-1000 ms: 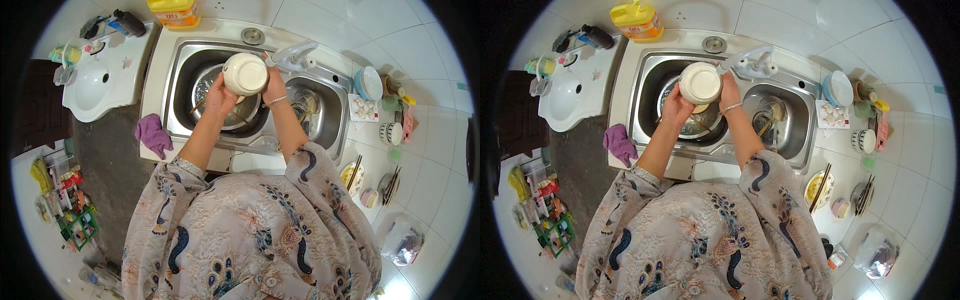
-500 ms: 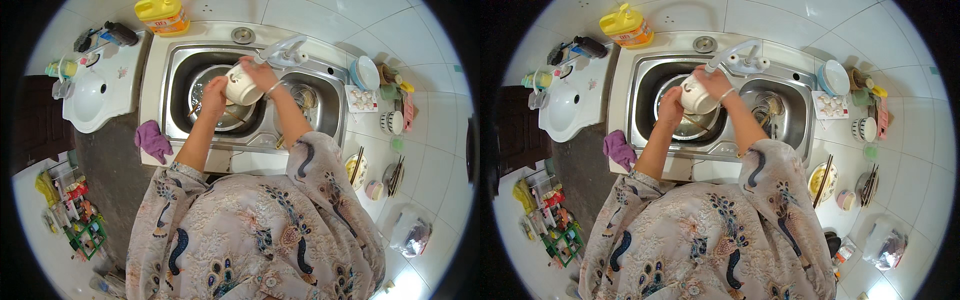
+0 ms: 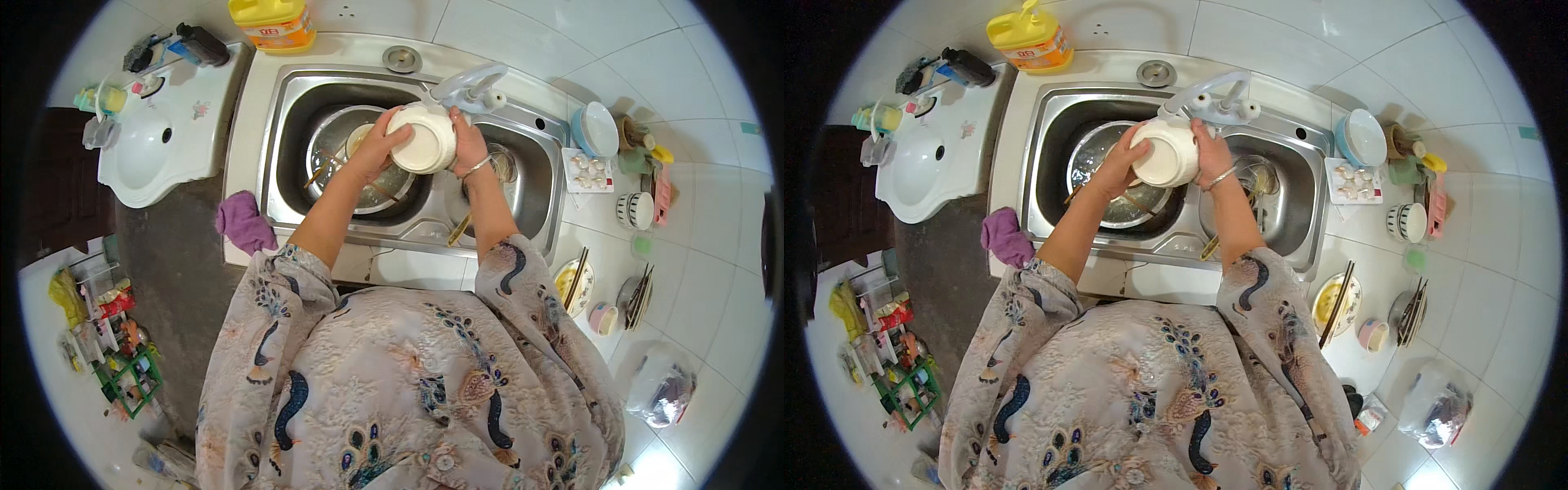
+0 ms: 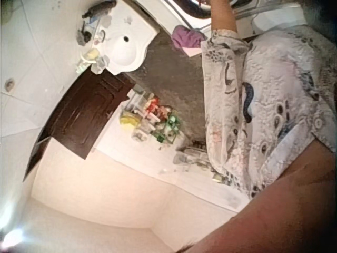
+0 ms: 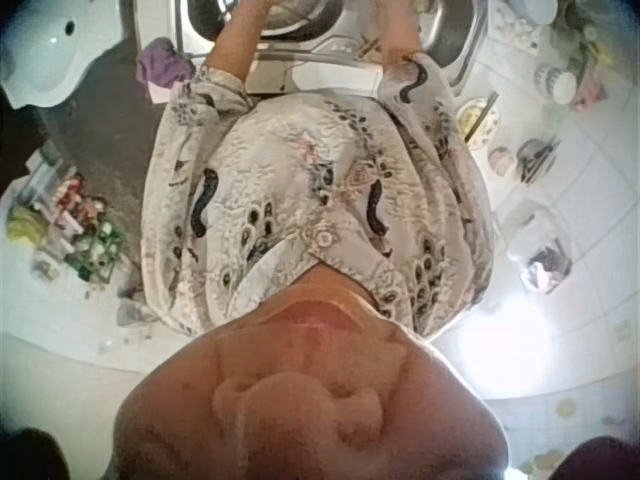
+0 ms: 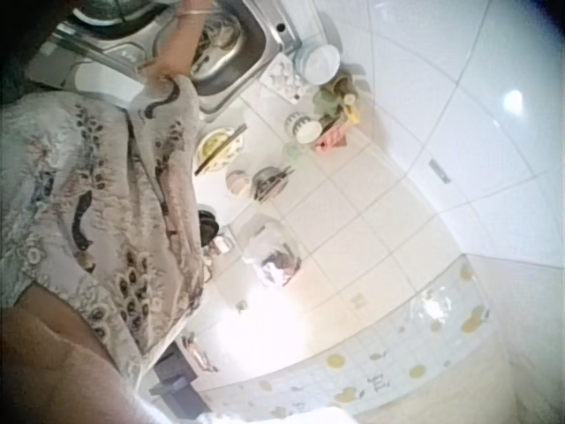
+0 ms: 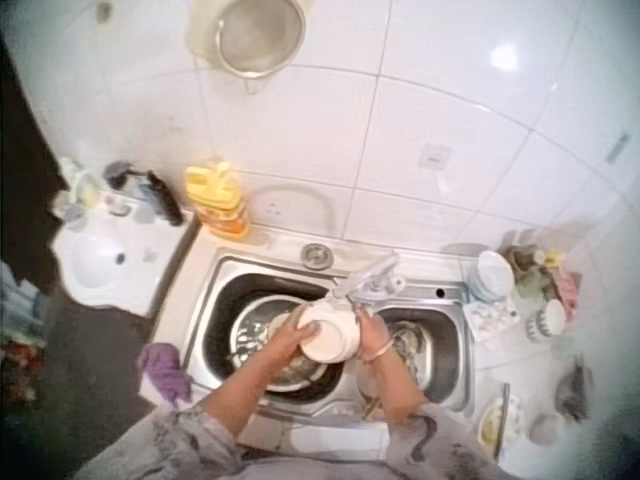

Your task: The person wipes a white electrical cord with a purple cloth, then cleans the kitchen countertop around a rice cooker and a pot. The person proceeds to wash several bowls and a cup in the sink using a sponge and running water.

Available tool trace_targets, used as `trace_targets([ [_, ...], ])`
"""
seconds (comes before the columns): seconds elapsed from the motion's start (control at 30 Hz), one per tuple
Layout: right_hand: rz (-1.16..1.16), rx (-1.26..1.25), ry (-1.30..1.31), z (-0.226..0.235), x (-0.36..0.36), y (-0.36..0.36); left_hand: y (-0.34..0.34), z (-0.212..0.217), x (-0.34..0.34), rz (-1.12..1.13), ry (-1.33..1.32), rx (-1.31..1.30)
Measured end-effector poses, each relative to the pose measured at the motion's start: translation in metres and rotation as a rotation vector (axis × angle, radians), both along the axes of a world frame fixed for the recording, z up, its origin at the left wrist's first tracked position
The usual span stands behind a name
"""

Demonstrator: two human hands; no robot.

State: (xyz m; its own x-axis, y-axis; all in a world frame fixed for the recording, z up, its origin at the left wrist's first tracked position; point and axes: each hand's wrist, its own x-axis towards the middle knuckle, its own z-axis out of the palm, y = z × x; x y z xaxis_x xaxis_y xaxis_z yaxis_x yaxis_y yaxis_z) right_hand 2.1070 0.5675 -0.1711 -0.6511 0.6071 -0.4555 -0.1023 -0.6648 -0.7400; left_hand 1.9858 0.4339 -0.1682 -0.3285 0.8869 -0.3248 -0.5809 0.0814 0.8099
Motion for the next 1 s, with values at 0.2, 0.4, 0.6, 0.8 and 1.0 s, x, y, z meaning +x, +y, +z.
trace_targets([
  [0.2, -0.023, 0.25, -0.223, 0.0, -0.011, 0.012, -0.025, -0.015, -0.014, -0.049, -0.282, 0.161],
  [0.4, 0.39, 1.022, -0.205, -0.011, -0.033, -0.015, -0.025, -0.023, -0.002, 0.084, 0.197, -0.049],
  [0.6, 0.561, 0.882, -0.656, 0.03, -0.055, -0.022, -0.035, -0.029, -0.002, 0.443, -0.187, 0.085],
  [0.8, 0.131, 0.785, -0.163, -0.004, -0.031, -0.015, -0.03, -0.023, -0.006, 0.553, -0.566, 0.152],
  [1.0, 0.165, 1.596, -0.326, 0.008, -0.033, -0.073, -0.016, -0.027, -0.007, 0.73, -0.704, -0.022],
])
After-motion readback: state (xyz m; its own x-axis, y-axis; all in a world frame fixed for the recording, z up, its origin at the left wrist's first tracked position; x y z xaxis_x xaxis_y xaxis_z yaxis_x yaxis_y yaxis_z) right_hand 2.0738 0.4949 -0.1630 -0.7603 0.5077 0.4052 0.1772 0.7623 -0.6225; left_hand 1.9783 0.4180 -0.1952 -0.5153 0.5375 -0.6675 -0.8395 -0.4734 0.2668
